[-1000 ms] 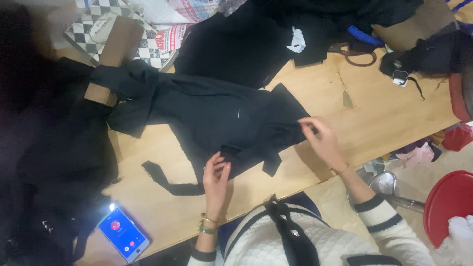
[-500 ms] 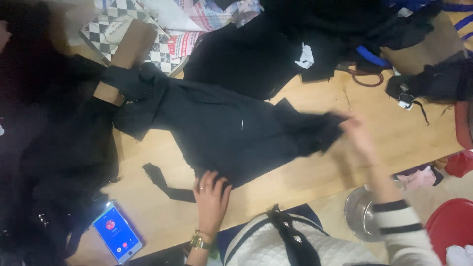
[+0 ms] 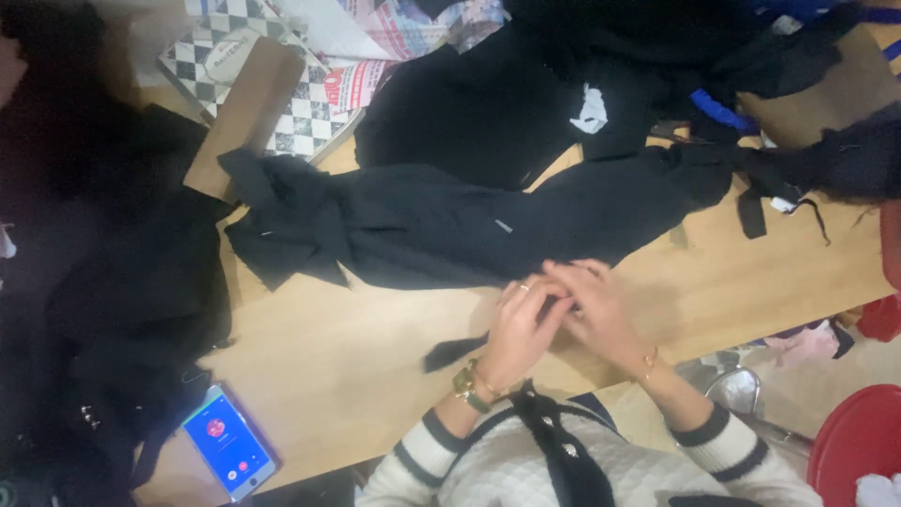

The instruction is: The person smooths a large piece of black fabric on a wooden table, aligning the edges and folding sections. They then use a pair of scissors to cut the fabric along a specific line, separating a portion of the material.

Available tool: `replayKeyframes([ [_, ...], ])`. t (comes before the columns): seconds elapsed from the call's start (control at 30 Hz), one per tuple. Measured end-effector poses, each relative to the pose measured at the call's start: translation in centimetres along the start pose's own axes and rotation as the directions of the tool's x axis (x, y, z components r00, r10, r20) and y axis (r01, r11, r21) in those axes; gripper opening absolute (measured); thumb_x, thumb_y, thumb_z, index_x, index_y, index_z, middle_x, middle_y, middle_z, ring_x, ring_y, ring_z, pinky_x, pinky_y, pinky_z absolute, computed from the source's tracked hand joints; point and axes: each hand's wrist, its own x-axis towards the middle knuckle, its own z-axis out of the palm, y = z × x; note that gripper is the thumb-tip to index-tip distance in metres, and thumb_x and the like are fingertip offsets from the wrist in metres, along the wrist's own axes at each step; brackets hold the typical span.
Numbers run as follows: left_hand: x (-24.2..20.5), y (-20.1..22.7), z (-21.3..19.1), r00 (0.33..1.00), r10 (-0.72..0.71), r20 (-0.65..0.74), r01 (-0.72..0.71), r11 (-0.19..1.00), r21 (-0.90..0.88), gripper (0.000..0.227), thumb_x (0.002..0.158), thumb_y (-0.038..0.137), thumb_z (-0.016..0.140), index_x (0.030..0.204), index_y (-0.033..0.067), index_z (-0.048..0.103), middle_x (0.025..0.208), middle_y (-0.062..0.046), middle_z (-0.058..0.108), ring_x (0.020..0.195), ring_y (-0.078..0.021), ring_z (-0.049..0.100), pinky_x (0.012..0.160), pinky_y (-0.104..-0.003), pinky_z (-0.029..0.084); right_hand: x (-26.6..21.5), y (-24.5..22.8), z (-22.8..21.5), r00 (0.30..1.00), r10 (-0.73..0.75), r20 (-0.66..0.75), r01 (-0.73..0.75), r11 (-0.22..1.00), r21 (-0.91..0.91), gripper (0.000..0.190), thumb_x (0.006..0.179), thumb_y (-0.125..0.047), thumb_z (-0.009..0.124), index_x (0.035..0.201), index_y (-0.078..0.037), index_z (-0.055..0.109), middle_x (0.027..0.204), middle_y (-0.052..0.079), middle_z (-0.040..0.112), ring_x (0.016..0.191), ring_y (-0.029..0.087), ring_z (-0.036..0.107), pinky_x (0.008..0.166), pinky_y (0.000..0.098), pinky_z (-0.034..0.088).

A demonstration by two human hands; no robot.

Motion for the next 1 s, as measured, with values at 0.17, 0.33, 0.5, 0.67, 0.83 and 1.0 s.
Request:
replayKeyframes([
  [0.17, -1.2, -6.3, -1.2, 0.987, 0.013, 0.157, -0.088, 0.875, 0.476, 0.055, 0.091, 0.045, 0.063, 0.135, 0.0117, 0.061, 0.143, -0.01, 0.057, 0.125, -0.0299, 0.056, 0.104, -0.046, 0.039, -2.1, 2.2, -3.1, 0.869, 0.393, -0.301, -0.331, 0.914, 0.236, 0.046, 0.076, 0.008, 0.049, 0.11, -0.006, 0.075, 0.114, 0.011, 0.072, 0.109, 0.027, 0.064, 0.106, 0.0411, 0.049],
  [0.33, -4.0, -13.7, -4.8, 0.997, 0.04, 0.059, -0.07, 0.676, 0.734, 0.032, 0.09, 0.019, 0.063, 0.122, 0.0181, 0.065, 0.125, -0.004, 0.066, 0.102, -0.0233, 0.064, 0.087, -0.045, 0.042, -5.6, 3.7, -8.6, 0.757, 0.504, -0.415, -0.391, 0.859, 0.329, 0.02, 0.106, 0.003, 0.052, 0.117, -0.001, 0.068, 0.122, 0.018, 0.059, 0.12, 0.028, 0.059, 0.112, 0.0397, 0.048],
  [0.5, -3.8, -9.0, -11.4, 0.999, 0.044, -0.017, -0.026, 0.818, 0.575, 0.026, 0.091, 0.007, 0.058, 0.115, 0.0107, 0.066, 0.104, -0.004, 0.07, 0.091, -0.0244, 0.061, 0.088, -0.042, 0.036, -9.7, 5.5, -12.4, 0.555, 0.709, -0.434, -0.611, 0.702, 0.366, 0.027, 0.11, 0.01, 0.049, 0.127, -0.001, 0.067, 0.13, 0.014, 0.06, 0.126, 0.026, 0.057, 0.11, 0.0391, 0.049],
  [0.67, -3.5, -8.1, -14.7, 0.989, -0.129, -0.068, 0.144, 0.935, 0.323, 0.014, 0.096, 0.018, 0.063, 0.106, 0.014, 0.072, 0.104, 0.0, 0.076, 0.097, -0.0195, 0.068, 0.097, -0.038, 0.042, -10.8, 7.9, -15.2, 0.634, 0.659, -0.404, -0.351, 0.711, 0.61, 0.008, 0.124, -0.008, 0.053, 0.123, -0.005, 0.061, 0.078, 0.008, 0.053, 0.115, 0.022, 0.061, 0.118, 0.0357, 0.05],
  [0.83, -0.7, -11.5, -18.1, 0.931, -0.365, -0.013, 0.365, 0.927, 0.088, 0.011, 0.094, 0.021, 0.072, 0.097, 0.0116, 0.075, 0.098, 0.0, 0.078, 0.092, -0.0129, 0.069, 0.09, -0.027, 0.049, -1.8, 8.6, -17.9, 0.58, 0.767, -0.275, -0.552, 0.618, 0.559, 0.021, 0.108, -0.008, 0.052, 0.124, -0.007, 0.066, 0.125, 0.009, 0.068, 0.113, 0.015, 0.065, 0.095, 0.0235, 0.051],
  [1.0, 8.3, -9.9, -24.3, 0.931, -0.364, -0.028, 0.361, 0.906, 0.223, 0.022, 0.092, 0.03, 0.077, 0.101, 0.0097, 0.078, 0.098, -0.002, 0.078, 0.091, -0.0124, 0.069, 0.089, -0.028, 0.05, 7.8, 19.4, -17.4, 0.768, 0.641, 0.005, -0.389, 0.46, 0.799, 0.021, 0.113, -0.024, 0.056, 0.129, -0.013, 0.063, 0.104, -0.002, 0.066, 0.087, 0.009, 0.067, 0.088, 0.0262, 0.058],
])
